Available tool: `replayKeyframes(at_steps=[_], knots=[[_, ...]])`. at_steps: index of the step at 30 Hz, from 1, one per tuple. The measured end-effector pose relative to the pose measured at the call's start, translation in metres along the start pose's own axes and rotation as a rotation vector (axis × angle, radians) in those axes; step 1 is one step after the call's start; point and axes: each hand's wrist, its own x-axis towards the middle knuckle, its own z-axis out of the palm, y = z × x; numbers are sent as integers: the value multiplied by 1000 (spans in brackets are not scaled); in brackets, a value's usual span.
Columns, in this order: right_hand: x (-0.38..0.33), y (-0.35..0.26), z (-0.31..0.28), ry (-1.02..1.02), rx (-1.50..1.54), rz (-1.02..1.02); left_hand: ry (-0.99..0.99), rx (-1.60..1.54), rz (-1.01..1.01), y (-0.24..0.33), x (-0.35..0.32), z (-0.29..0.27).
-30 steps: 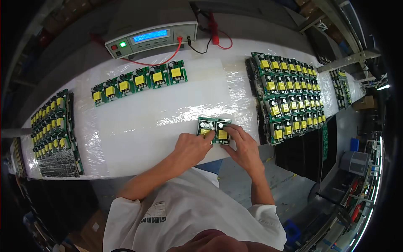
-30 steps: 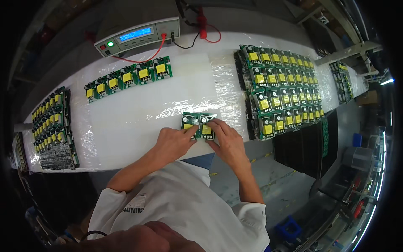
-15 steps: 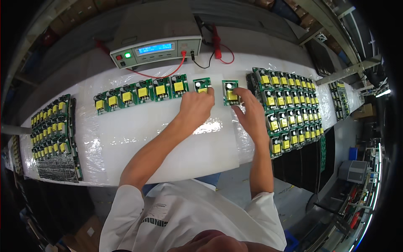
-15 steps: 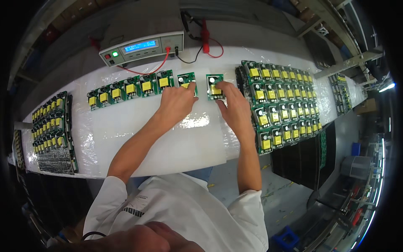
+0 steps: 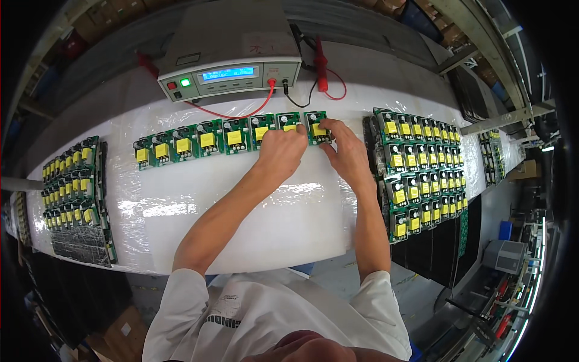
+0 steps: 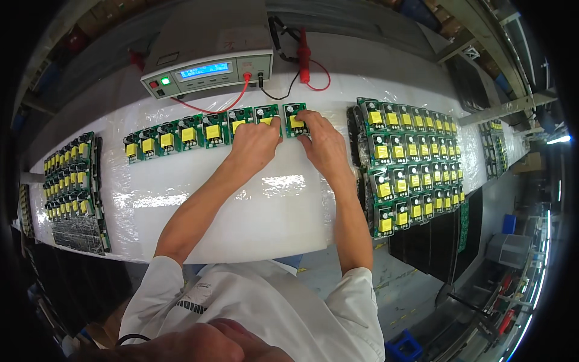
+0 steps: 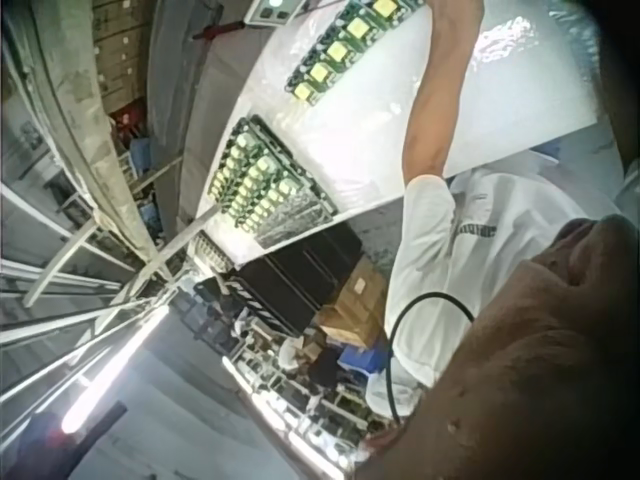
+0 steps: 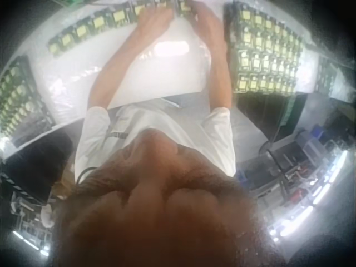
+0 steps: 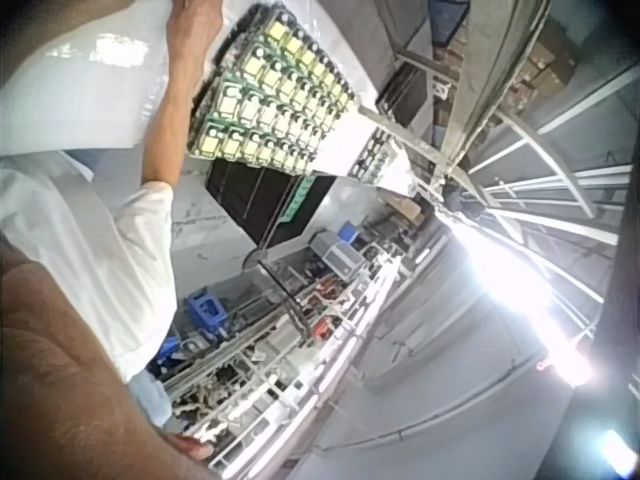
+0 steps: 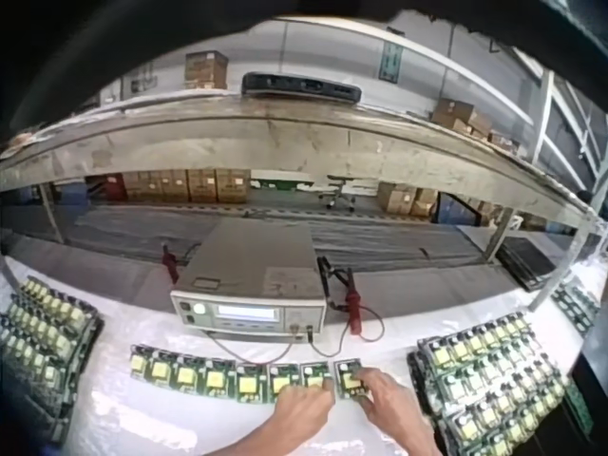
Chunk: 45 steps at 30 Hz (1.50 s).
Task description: Testing electronic circuit boards by placing them on a testing rig and verifying the results on a digital display.
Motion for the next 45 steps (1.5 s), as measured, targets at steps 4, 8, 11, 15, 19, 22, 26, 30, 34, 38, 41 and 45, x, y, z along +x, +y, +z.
replayKeyframes(at_steps=[4, 8, 11, 15, 19, 22, 26, 30, 34, 38, 41, 45], knots=[[1, 1, 5, -31, 27, 21, 58, -4, 0, -2, -3, 4], [-3, 1, 6, -87, 147, 90, 73, 8, -17, -8, -13, 27], [-18, -10, -4, -31, 68, 101, 68, -46, -43, -4, -38, 23], [-36, -36, -22, 88, 62, 82, 289, -473, 35, -5, -124, -70], [-21, -104, 5, 23, 231, -32, 774, -197, 128, -32, -246, -202], [-5, -176, 33, -114, 400, -172, 1170, -12, 2, -21, -293, -253], [24, -275, 96, -290, 440, -459, 937, 59, -92, -29, -355, -295], [47, -367, 172, -239, 384, -744, 880, 201, -221, -94, -363, -271], [59, -457, 256, -224, 319, -901, 809, 214, -733, -240, -388, -224], [43, -519, 314, -4, 227, -1026, 683, 528, -826, -368, -468, -177], [47, -528, 328, -168, 52, -905, 731, 343, -832, -390, -480, -154], [49, -504, 344, 55, -78, -968, 698, 463, -858, -379, -470, -137]])
